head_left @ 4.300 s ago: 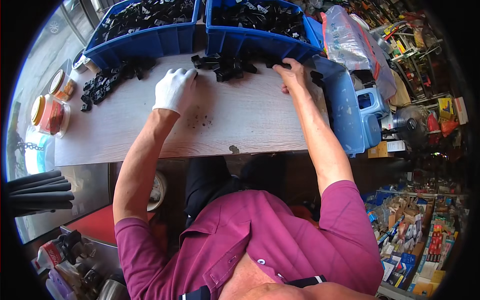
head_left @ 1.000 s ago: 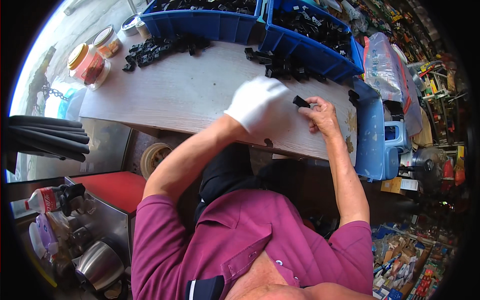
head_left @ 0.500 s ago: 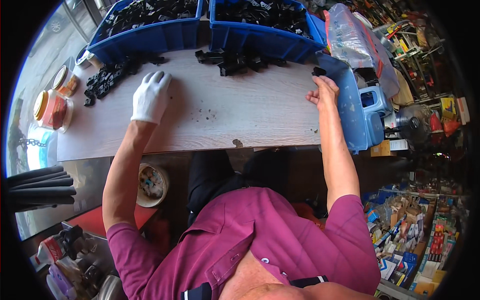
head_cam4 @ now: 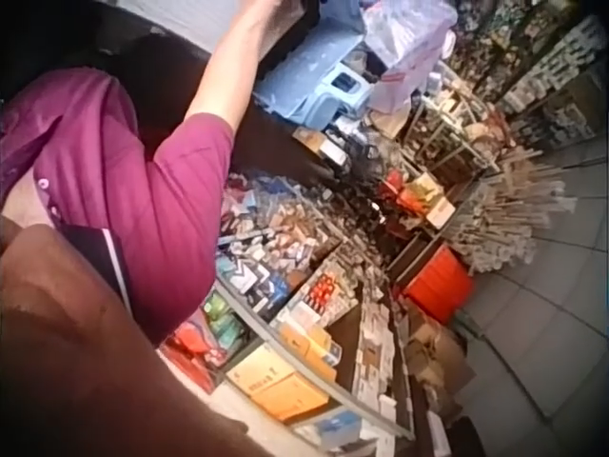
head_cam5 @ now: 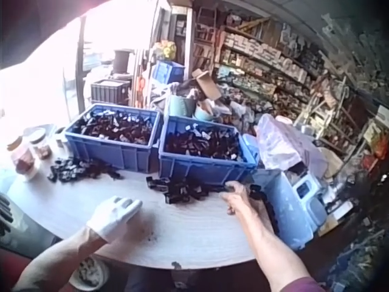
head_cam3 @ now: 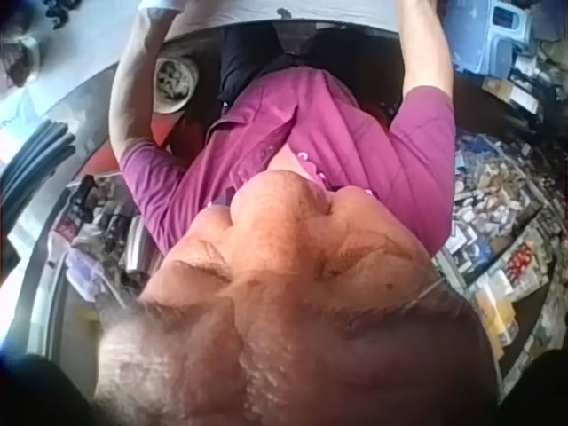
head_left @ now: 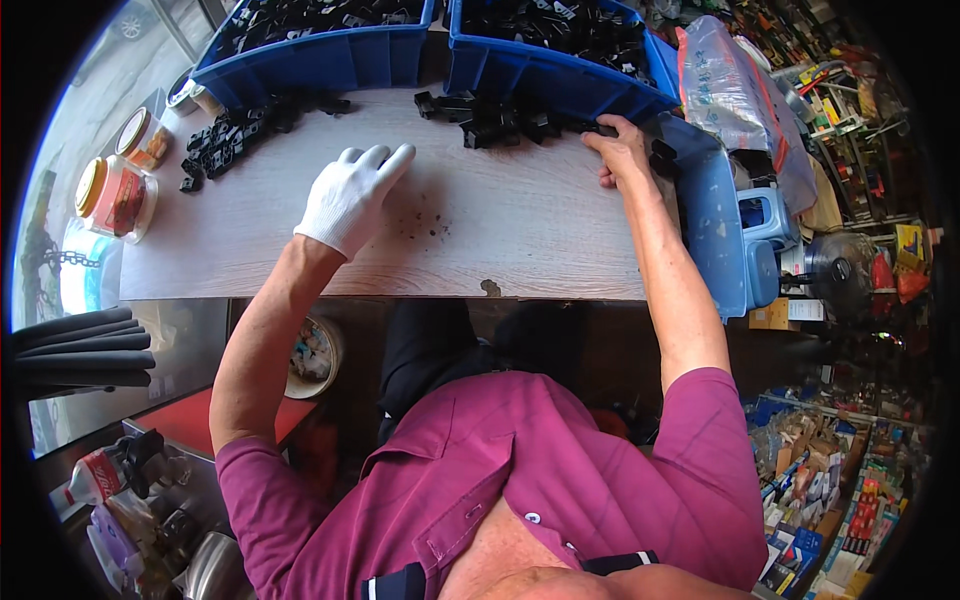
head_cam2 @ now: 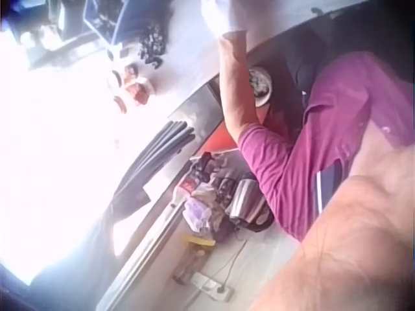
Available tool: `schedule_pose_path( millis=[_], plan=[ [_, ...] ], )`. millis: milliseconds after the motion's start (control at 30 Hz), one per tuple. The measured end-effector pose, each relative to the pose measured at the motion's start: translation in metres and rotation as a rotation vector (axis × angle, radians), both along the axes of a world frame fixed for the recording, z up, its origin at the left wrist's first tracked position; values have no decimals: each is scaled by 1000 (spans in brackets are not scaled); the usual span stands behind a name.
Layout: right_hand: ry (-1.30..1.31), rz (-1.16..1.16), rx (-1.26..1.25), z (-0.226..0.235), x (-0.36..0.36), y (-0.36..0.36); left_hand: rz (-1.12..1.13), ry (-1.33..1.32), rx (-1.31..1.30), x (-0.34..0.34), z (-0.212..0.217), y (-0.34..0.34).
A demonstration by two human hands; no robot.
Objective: Sorting small black plastic components on a workbench into storage bins.
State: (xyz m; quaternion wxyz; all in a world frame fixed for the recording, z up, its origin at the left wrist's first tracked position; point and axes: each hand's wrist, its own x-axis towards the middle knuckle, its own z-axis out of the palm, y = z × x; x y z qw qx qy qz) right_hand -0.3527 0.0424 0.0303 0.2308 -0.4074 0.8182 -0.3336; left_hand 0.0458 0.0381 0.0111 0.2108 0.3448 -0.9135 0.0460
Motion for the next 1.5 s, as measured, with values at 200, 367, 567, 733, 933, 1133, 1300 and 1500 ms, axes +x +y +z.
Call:
schedule_pose_path(
  millis=[200, 367, 567, 733, 933, 1133, 1300, 1500],
  plan=[
    [122, 48, 53, 5, 5, 3, -46, -27, 10, -4, 8, 4],
    [153, 84, 109, 1, 0, 5, -4, -13, 47, 0, 6, 2],
    [-70, 28, -8, -8, -10, 24, 38, 83, 78, -2, 2, 11],
    [-257, 200, 77, 0, 18, 68, 61, 412, 128, -17, -10, 22],
    [-205, 324, 109, 10, 52, 84, 150, 247, -9, -42, -12, 21],
    [-179, 320, 93, 9, 54, 87, 280, 334, 42, -33, -17, 5],
    [-146, 309, 94, 9, 57, 87, 314, 315, 66, -31, -28, -1],
    [-121, 314, 108, 10, 56, 88, 358, 187, 135, -35, -18, -8]
  ],
)
